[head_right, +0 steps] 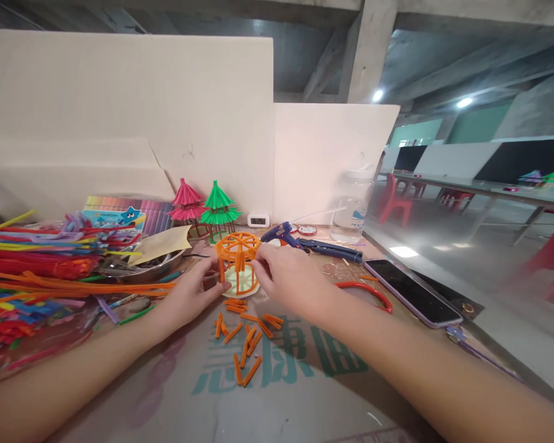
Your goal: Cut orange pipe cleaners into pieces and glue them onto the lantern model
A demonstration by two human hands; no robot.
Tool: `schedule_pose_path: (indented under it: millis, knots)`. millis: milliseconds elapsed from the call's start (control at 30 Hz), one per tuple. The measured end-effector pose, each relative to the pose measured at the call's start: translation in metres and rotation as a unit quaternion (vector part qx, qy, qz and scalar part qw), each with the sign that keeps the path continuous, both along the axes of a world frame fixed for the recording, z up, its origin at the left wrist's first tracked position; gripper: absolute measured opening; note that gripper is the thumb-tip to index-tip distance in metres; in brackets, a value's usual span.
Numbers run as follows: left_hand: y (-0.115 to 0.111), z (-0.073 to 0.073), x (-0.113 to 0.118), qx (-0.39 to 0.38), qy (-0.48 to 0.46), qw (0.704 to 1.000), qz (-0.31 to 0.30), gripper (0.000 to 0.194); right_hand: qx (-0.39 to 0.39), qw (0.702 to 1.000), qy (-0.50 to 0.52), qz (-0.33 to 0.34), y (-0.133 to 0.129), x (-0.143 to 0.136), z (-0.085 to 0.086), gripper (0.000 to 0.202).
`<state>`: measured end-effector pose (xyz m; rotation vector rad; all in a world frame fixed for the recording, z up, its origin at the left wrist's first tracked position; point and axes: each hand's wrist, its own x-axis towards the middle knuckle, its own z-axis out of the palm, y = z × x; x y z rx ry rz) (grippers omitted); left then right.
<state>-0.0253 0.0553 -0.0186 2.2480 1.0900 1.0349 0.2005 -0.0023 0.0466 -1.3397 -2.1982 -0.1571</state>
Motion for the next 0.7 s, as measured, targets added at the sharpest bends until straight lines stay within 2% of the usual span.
schedule_pose_path:
  millis: [400, 700]
  knots:
    - [-0.0024, 0.0, -0.0008, 0.012, 0.021, 1.0, -0.001, 0.035, 0.031, 0.998, -0.045, -0.002, 0.0031, -0.0003, -0.0046, 0.019]
    - [-0.003, -0.0002, -0.0015, 0.022, 0.019, 1.0, -0.007, 0.035, 0.017, 0.996, -0.082, -0.023, 0.0023, -0.0021, -0.0054, 0.019]
